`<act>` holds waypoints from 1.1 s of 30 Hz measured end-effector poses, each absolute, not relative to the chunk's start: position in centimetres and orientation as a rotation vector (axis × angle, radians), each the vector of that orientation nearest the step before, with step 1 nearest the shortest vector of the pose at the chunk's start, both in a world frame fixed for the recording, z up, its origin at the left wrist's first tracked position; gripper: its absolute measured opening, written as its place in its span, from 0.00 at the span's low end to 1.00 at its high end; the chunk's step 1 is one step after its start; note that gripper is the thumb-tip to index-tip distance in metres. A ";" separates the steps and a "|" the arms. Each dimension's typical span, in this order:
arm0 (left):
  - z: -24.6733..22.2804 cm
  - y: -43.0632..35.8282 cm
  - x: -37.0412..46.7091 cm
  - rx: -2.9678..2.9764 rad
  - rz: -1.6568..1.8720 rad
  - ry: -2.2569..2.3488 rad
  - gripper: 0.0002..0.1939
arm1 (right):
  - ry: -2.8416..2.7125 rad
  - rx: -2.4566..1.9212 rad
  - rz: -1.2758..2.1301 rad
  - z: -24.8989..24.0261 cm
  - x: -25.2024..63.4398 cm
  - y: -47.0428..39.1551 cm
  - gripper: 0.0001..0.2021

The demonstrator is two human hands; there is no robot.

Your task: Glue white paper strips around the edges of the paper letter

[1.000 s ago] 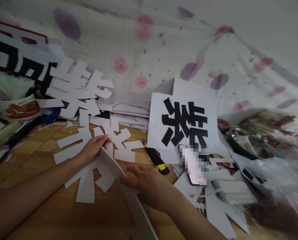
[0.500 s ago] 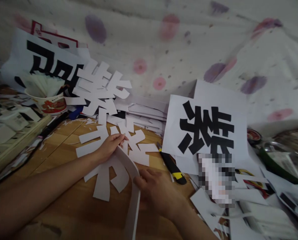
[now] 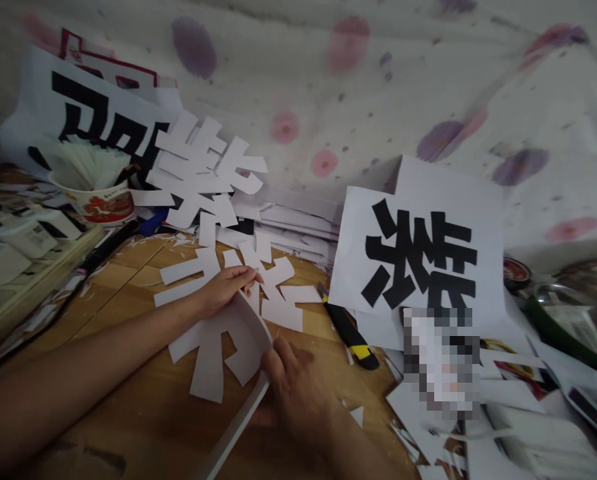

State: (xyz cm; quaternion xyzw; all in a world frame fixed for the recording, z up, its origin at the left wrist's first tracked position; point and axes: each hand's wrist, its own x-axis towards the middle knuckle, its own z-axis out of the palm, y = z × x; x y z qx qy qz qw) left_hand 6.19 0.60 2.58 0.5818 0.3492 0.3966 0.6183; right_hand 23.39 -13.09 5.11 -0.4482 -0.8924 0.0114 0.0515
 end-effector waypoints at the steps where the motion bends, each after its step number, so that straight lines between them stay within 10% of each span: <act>1: 2.6 0.7 6.2 1.340 0.906 0.793 0.19 | -2.691 -1.331 0.015 4.8 23.3 -13.2 0.17; 33: 3.1 0.0 6.5 1.351 0.871 0.804 0.17 | -2.298 -1.323 -0.237 3.1 21.4 -13.7 0.20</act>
